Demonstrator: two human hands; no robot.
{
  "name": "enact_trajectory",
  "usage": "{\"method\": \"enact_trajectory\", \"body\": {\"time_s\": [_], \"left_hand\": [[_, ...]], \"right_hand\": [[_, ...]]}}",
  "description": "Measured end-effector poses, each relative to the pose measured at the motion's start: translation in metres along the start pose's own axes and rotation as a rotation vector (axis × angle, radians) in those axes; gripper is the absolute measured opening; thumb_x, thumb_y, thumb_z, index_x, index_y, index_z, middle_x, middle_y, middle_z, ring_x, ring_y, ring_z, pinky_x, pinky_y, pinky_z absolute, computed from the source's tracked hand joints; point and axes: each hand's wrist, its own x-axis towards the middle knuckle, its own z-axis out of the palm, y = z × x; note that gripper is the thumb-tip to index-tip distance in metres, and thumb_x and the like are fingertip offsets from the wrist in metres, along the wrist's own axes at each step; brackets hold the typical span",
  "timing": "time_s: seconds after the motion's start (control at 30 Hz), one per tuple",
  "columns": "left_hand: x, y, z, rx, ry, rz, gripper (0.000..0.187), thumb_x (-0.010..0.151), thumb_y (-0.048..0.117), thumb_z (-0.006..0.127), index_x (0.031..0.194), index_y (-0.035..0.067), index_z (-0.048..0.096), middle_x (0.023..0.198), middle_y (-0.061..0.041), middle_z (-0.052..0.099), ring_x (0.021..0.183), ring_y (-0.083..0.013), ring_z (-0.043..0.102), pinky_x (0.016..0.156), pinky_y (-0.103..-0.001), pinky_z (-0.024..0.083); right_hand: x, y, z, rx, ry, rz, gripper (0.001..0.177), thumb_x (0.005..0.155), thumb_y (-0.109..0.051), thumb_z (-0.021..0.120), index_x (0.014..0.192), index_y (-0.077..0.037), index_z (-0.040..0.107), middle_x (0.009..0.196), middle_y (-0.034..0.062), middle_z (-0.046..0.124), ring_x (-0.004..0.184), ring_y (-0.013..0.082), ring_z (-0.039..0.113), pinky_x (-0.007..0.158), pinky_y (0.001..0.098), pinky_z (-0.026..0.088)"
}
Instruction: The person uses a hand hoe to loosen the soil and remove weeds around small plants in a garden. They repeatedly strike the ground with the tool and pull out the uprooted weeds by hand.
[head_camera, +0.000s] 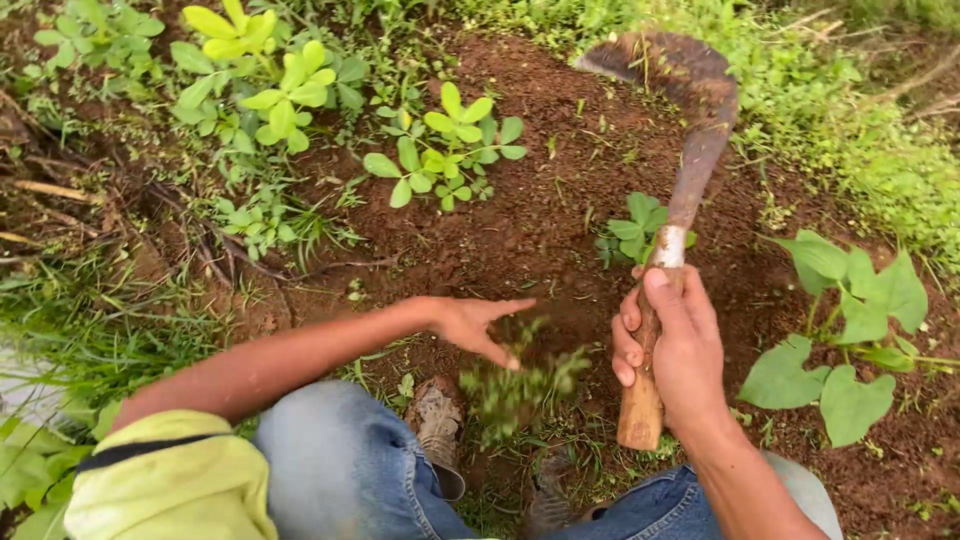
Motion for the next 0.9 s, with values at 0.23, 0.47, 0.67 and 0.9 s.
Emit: {"method": "enact_trajectory", "body": {"time_s": [0.23,0.47,0.67,0.9], "left_hand": [[0.006,-0.174,0.012,-0.177,1.505,-0.045,0.049,0.087,0.016,0.074,0.132,0.017,0.058,0.122,-0.013,0.063,0.114,-0.0352,0.063,0.096,-0.052,0.054],[0.009,-0.163,-0.011,-0.298,1.885,-0.126,0.084,0.081,-0.004,0.078,0.150,-0.001,0.030,0.140,-0.030,0.027,0.136,-0.0491,0.033,0.115,-0.065,0.030],[0.026,-0.187,-0.013,-0.306,1.963,-0.054,0.078,0.078,-0.012,0.076,0.144,-0.004,0.034,0.131,-0.024,0.035,0.129,-0.0412,0.040,0.115,-0.062,0.032],[0.037,-0.204,-0.015,-0.243,1.974,-0.017,0.080,0.078,-0.006,0.080,0.143,0.000,0.033,0.129,-0.019,0.034,0.126,-0.0404,0.037,0.114,-0.057,0.028]], "right_hand": [[0.079,0.042,0.061,-0.048,-0.033,0.136,0.019,0.109,-0.025,0.037,0.109,-0.007,0.042,0.068,0.0035,0.039,0.040,0.0122,0.040,0.026,0.0278,0.038],[0.218,0.051,0.124,-0.054,-0.165,0.261,0.028,0.108,-0.029,0.035,0.122,-0.005,0.037,0.073,-0.0042,0.047,0.046,0.0031,0.048,0.034,0.0180,0.043],[0.221,0.036,0.117,-0.341,-0.360,0.348,0.030,0.109,-0.037,0.041,0.122,-0.010,0.043,0.066,-0.0041,0.048,0.040,0.0065,0.044,0.029,0.0239,0.040],[0.240,0.057,0.122,-0.538,-0.475,0.457,0.037,0.110,-0.036,0.031,0.135,-0.011,0.044,0.071,-0.0044,0.046,0.042,0.0048,0.040,0.031,0.0240,0.041]]}}
